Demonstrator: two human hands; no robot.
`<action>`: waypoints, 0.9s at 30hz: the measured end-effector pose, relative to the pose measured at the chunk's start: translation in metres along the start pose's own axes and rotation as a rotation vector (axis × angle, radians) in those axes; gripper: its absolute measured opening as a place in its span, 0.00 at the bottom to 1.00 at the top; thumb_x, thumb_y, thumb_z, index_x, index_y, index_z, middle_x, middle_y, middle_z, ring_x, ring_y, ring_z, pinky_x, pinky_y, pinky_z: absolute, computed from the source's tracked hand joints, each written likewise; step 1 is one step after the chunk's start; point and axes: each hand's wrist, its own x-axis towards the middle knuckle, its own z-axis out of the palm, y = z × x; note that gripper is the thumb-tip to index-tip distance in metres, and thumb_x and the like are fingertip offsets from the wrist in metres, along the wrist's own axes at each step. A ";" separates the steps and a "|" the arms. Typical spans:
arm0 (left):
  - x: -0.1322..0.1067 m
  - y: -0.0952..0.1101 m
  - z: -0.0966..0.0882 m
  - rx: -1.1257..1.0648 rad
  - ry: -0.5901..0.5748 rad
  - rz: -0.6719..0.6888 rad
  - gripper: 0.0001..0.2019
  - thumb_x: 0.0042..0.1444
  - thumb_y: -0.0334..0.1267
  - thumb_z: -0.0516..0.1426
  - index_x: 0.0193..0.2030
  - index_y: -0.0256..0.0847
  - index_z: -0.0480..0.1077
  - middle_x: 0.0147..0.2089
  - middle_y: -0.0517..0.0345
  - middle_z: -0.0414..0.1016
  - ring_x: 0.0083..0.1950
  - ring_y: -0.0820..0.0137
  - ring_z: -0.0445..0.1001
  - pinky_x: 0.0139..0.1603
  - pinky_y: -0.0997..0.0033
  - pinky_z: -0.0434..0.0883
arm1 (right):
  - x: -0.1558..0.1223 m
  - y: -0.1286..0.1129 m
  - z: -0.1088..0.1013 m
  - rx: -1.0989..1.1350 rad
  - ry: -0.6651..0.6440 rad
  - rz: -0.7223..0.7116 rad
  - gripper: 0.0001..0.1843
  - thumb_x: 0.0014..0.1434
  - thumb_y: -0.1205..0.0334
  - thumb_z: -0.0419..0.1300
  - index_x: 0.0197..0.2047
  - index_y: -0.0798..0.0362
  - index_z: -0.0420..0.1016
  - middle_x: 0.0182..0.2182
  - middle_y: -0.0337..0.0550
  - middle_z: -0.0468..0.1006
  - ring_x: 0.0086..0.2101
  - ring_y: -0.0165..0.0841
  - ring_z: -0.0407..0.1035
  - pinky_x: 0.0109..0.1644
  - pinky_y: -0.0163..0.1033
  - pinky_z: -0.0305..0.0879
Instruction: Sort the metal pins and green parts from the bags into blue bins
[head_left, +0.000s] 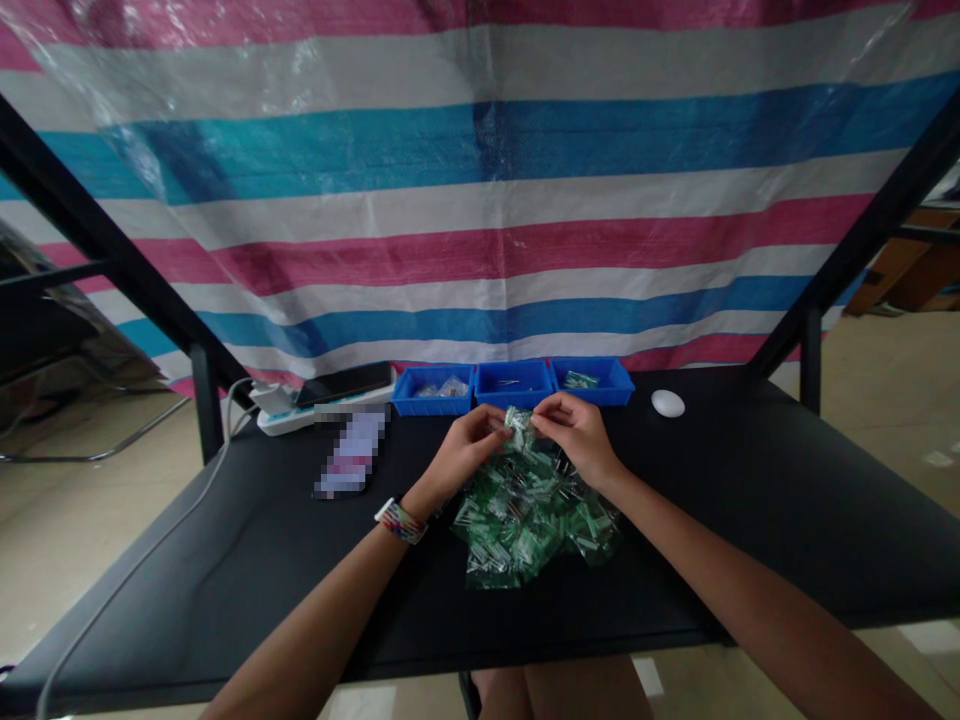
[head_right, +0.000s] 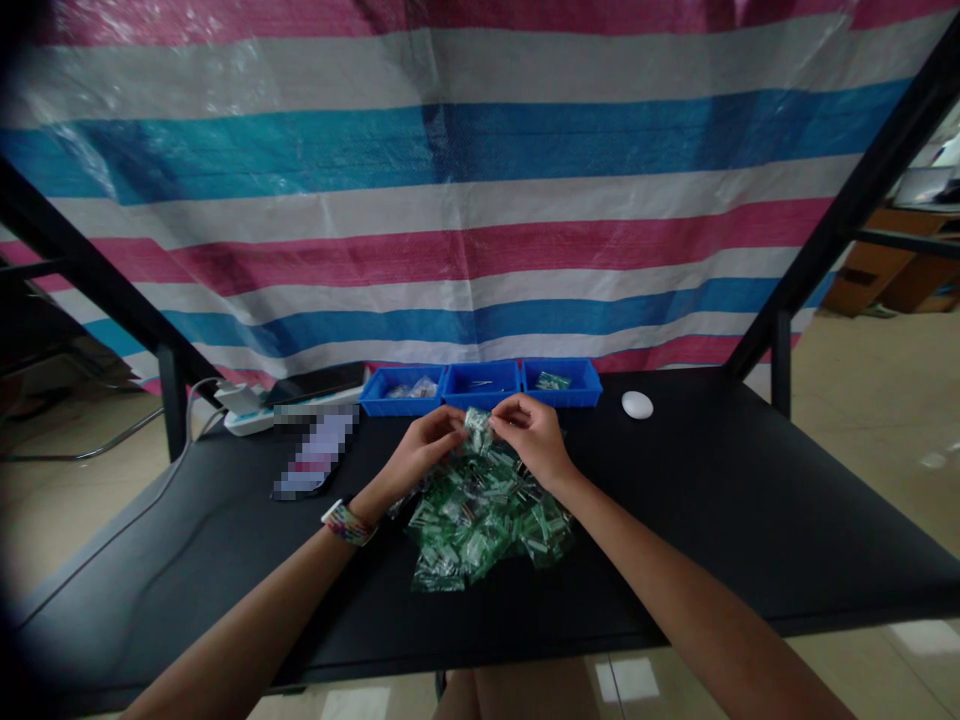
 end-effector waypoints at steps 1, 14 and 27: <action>0.000 0.000 0.001 -0.003 -0.025 0.012 0.15 0.57 0.48 0.68 0.43 0.39 0.76 0.30 0.60 0.74 0.30 0.71 0.71 0.29 0.74 0.64 | 0.000 -0.001 0.000 0.036 0.014 0.026 0.14 0.50 0.53 0.75 0.34 0.50 0.78 0.31 0.41 0.79 0.34 0.38 0.75 0.39 0.43 0.76; 0.003 -0.003 0.002 -0.060 0.095 0.016 0.16 0.51 0.46 0.72 0.41 0.38 0.80 0.27 0.58 0.79 0.29 0.68 0.77 0.31 0.72 0.69 | -0.007 -0.004 0.008 0.206 -0.227 0.253 0.21 0.45 0.54 0.80 0.37 0.53 0.80 0.32 0.40 0.83 0.32 0.36 0.80 0.43 0.47 0.81; 0.000 -0.001 0.000 -0.095 0.055 -0.003 0.15 0.55 0.45 0.69 0.44 0.38 0.80 0.31 0.54 0.81 0.32 0.66 0.79 0.31 0.72 0.71 | -0.005 -0.006 0.005 0.152 -0.184 0.221 0.19 0.45 0.53 0.80 0.36 0.53 0.82 0.29 0.41 0.84 0.29 0.37 0.80 0.40 0.45 0.80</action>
